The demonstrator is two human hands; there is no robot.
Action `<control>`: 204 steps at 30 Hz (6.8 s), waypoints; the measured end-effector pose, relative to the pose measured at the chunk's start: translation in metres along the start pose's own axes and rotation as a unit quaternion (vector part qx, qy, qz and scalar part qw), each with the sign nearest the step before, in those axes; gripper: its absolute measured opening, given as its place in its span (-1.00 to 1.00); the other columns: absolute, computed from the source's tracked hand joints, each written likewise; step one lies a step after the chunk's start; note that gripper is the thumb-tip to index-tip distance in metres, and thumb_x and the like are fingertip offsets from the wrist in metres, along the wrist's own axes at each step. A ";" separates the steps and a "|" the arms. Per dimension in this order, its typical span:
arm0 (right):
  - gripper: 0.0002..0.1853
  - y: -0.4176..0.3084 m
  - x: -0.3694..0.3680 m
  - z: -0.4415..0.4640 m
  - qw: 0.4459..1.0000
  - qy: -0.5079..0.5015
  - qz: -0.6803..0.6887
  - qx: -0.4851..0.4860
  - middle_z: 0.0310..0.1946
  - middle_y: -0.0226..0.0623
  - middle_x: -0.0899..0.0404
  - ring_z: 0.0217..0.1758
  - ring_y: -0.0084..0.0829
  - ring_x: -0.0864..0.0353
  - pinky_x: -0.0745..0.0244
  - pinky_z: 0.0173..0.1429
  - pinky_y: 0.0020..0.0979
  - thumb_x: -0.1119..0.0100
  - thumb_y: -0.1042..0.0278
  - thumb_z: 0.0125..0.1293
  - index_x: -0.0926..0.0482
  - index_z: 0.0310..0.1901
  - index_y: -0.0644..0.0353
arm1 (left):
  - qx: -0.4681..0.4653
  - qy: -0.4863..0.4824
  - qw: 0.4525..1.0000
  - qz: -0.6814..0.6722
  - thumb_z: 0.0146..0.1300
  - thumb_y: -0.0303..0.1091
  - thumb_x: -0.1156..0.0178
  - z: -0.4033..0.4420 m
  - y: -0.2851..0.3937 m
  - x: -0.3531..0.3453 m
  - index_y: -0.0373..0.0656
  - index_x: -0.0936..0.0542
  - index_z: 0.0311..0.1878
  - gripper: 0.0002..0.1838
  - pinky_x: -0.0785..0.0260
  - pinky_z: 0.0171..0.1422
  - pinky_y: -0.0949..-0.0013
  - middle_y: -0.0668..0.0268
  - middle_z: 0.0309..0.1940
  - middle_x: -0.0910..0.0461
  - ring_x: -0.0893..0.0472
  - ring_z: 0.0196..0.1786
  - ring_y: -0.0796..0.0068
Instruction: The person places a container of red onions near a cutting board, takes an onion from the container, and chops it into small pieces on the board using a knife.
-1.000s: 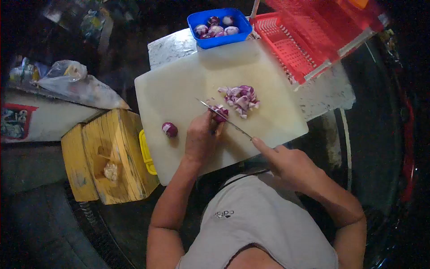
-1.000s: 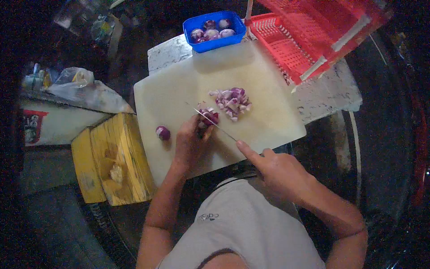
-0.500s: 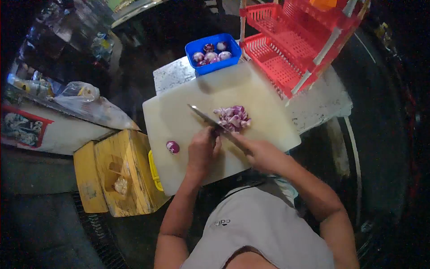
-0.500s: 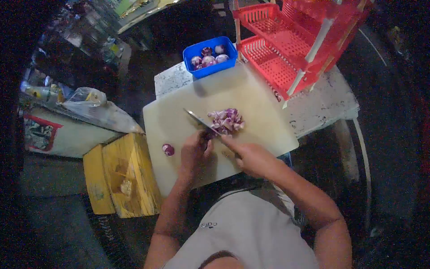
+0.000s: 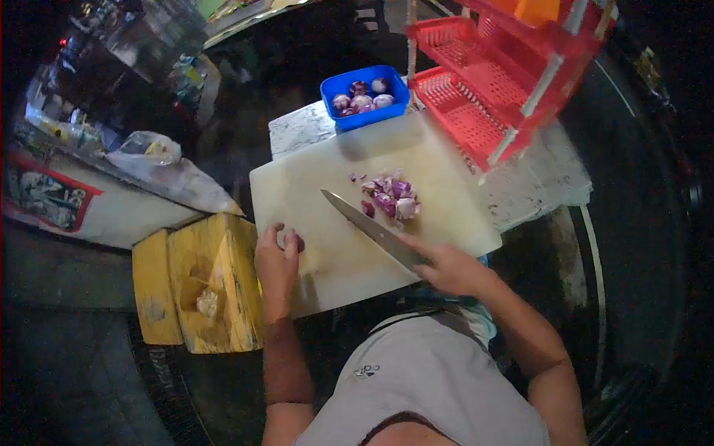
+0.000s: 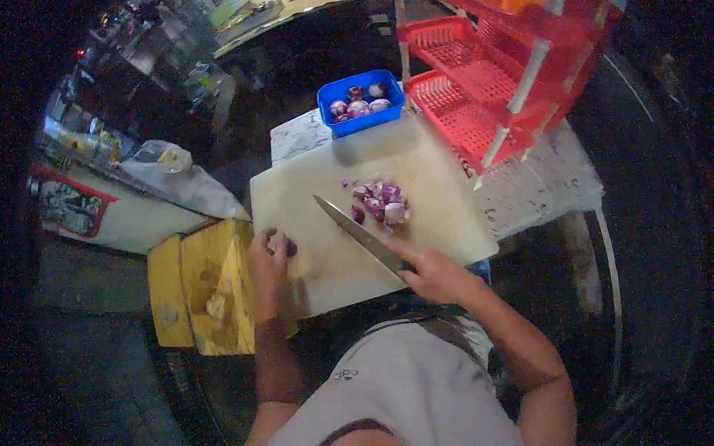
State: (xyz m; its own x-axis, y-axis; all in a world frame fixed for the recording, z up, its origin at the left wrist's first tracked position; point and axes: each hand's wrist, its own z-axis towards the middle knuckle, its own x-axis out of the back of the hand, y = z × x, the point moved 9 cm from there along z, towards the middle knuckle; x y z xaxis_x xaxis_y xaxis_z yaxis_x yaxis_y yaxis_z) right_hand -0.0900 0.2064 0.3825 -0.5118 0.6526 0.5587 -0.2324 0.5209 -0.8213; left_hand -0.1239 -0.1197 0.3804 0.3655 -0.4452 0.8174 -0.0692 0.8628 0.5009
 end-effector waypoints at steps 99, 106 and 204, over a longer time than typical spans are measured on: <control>-0.20 -0.013 -0.007 0.019 0.993 0.002 -0.109 -0.055 -0.15 0.07 -0.65 -0.14 -0.02 -0.72 -0.58 -0.01 -0.09 -0.19 0.49 0.32 -0.21 0.59 -0.14 | -0.142 -0.097 0.971 -0.167 0.32 -0.45 -0.27 -0.010 0.084 -0.101 -0.18 -0.64 -0.14 -0.91 -0.48 -0.15 -0.11 -0.06 -0.33 -0.65 -0.66 -0.22 -0.16; -0.16 -0.008 -0.013 0.028 0.990 -0.005 -0.125 -0.062 -0.12 0.07 -0.67 -0.09 0.03 -0.71 -0.58 0.00 -0.09 -0.24 0.45 0.33 -0.15 0.61 -0.26 | -0.147 -0.092 0.973 -0.153 0.25 -0.48 -0.27 -0.008 0.093 -0.094 -0.16 -0.64 -0.15 -0.88 -0.48 -0.16 -0.10 -0.03 -0.31 -0.66 -0.66 -0.21 -0.17; -0.15 -0.035 0.020 -0.017 0.944 -0.119 -0.301 -0.058 -0.35 -0.07 -0.65 -0.31 0.05 -0.72 -0.61 -0.20 0.05 -0.17 0.48 0.25 -0.18 0.59 -0.21 | -0.100 -0.491 0.857 -0.124 0.29 -0.33 -0.41 0.043 0.037 -0.096 -0.13 -0.62 0.16 -0.61 -0.46 -0.20 0.37 0.37 -0.40 -0.59 -0.52 -0.33 0.58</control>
State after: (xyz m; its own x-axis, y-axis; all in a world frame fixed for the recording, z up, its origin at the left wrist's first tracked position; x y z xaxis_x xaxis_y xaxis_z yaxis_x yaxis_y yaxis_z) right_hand -0.0777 0.2103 0.4242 -0.4907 0.0829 0.8674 -0.4554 0.8243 -0.3365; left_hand -0.2013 -0.0551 0.3322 -0.6169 -0.5240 0.5873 0.0935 0.6921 0.7157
